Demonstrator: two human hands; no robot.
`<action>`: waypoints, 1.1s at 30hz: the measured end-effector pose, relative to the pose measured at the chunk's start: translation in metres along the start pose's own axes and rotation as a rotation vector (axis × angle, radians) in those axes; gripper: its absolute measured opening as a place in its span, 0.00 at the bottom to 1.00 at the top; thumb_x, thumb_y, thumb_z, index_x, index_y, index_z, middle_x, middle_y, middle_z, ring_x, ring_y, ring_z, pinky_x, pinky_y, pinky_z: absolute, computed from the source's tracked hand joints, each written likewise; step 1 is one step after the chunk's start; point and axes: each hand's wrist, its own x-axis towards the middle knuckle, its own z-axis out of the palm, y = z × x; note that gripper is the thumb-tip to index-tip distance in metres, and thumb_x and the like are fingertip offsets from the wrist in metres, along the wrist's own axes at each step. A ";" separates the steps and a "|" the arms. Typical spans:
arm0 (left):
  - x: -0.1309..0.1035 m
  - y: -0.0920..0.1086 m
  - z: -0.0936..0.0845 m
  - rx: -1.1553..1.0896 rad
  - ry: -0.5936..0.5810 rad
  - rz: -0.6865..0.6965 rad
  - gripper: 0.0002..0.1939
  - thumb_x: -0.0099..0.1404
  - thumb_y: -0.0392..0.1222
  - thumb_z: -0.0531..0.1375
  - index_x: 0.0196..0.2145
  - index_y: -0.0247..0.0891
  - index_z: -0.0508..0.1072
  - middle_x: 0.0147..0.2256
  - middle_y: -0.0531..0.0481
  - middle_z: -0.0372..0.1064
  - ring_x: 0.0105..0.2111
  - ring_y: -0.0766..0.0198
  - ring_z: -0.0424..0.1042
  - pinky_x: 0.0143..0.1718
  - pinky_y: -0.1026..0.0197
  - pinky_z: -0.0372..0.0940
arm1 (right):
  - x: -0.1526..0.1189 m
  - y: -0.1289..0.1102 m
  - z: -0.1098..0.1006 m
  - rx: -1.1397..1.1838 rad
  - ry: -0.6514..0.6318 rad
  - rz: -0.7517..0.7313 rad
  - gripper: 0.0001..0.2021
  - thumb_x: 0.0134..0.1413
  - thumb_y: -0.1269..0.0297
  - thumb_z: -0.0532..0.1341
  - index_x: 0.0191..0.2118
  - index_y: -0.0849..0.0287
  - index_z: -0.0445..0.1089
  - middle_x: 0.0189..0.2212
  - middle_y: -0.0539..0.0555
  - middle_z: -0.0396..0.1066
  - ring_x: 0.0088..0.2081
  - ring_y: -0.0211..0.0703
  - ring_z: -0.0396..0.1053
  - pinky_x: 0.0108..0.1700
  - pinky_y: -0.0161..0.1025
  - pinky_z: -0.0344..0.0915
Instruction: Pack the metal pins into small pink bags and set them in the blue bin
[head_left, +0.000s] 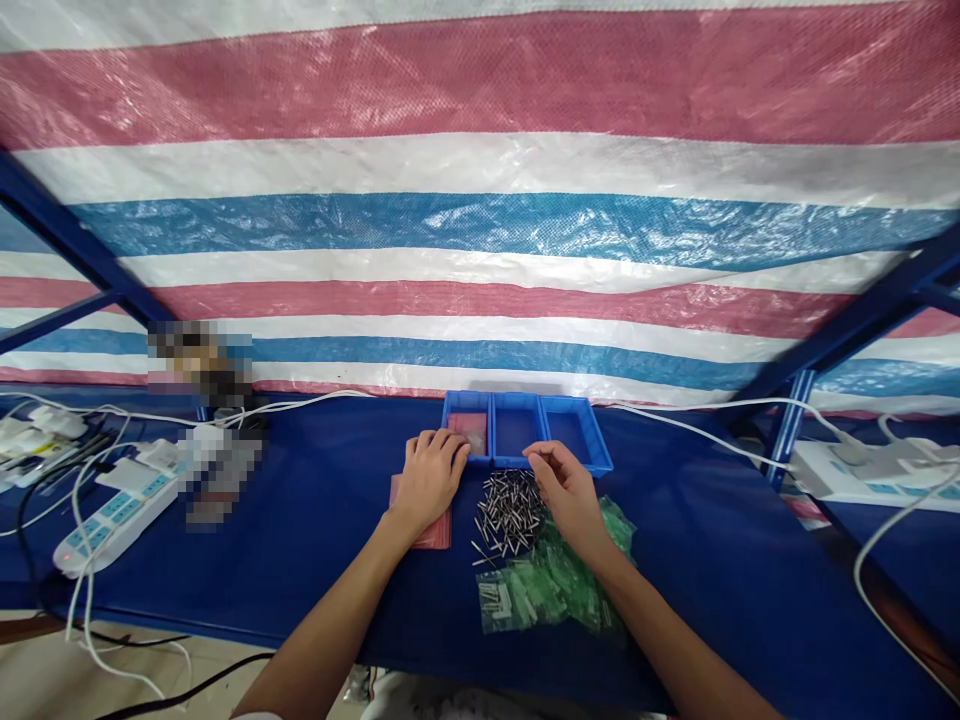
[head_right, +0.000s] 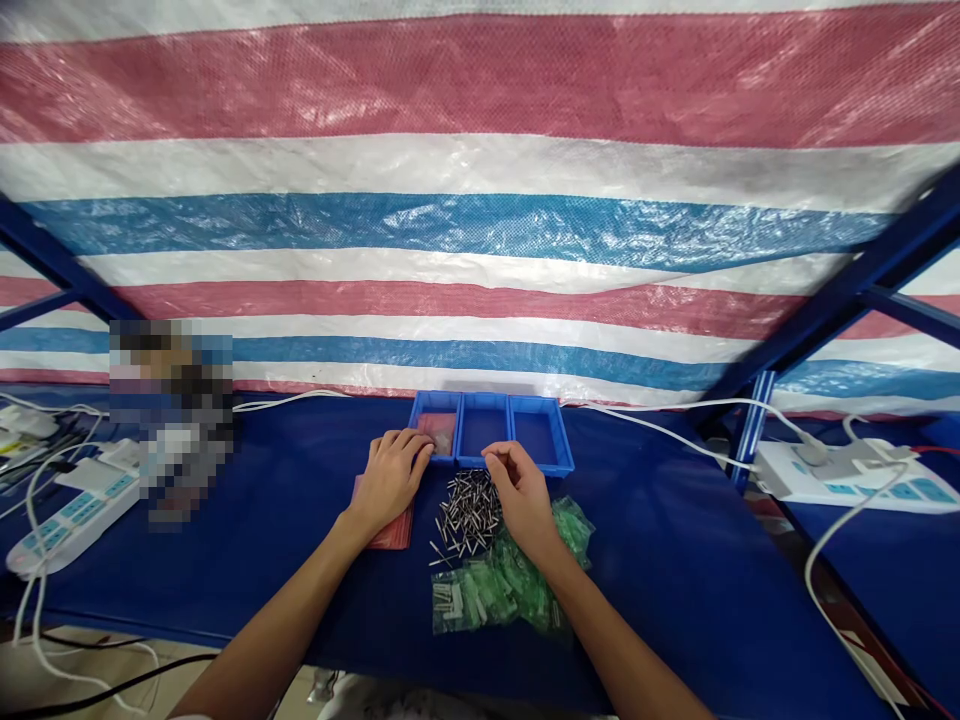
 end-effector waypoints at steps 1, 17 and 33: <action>0.000 0.000 0.000 0.005 -0.006 -0.001 0.13 0.80 0.44 0.52 0.48 0.42 0.77 0.48 0.44 0.76 0.49 0.50 0.68 0.50 0.49 0.59 | 0.000 0.000 0.000 -0.001 0.000 0.000 0.16 0.66 0.45 0.63 0.43 0.54 0.75 0.24 0.48 0.62 0.25 0.42 0.57 0.27 0.39 0.56; -0.001 0.003 0.001 0.011 0.001 -0.040 0.14 0.81 0.45 0.51 0.50 0.42 0.76 0.51 0.44 0.75 0.53 0.50 0.66 0.51 0.49 0.62 | -0.001 -0.009 0.000 -0.016 -0.023 -0.001 0.16 0.66 0.46 0.63 0.41 0.55 0.76 0.24 0.49 0.62 0.24 0.40 0.57 0.24 0.38 0.53; -0.001 0.004 -0.001 0.035 -0.040 -0.034 0.15 0.82 0.45 0.50 0.50 0.41 0.75 0.52 0.45 0.74 0.55 0.52 0.67 0.53 0.50 0.64 | -0.002 -0.006 0.000 0.003 -0.033 0.020 0.17 0.66 0.45 0.63 0.41 0.55 0.76 0.24 0.48 0.62 0.22 0.36 0.53 0.22 0.35 0.49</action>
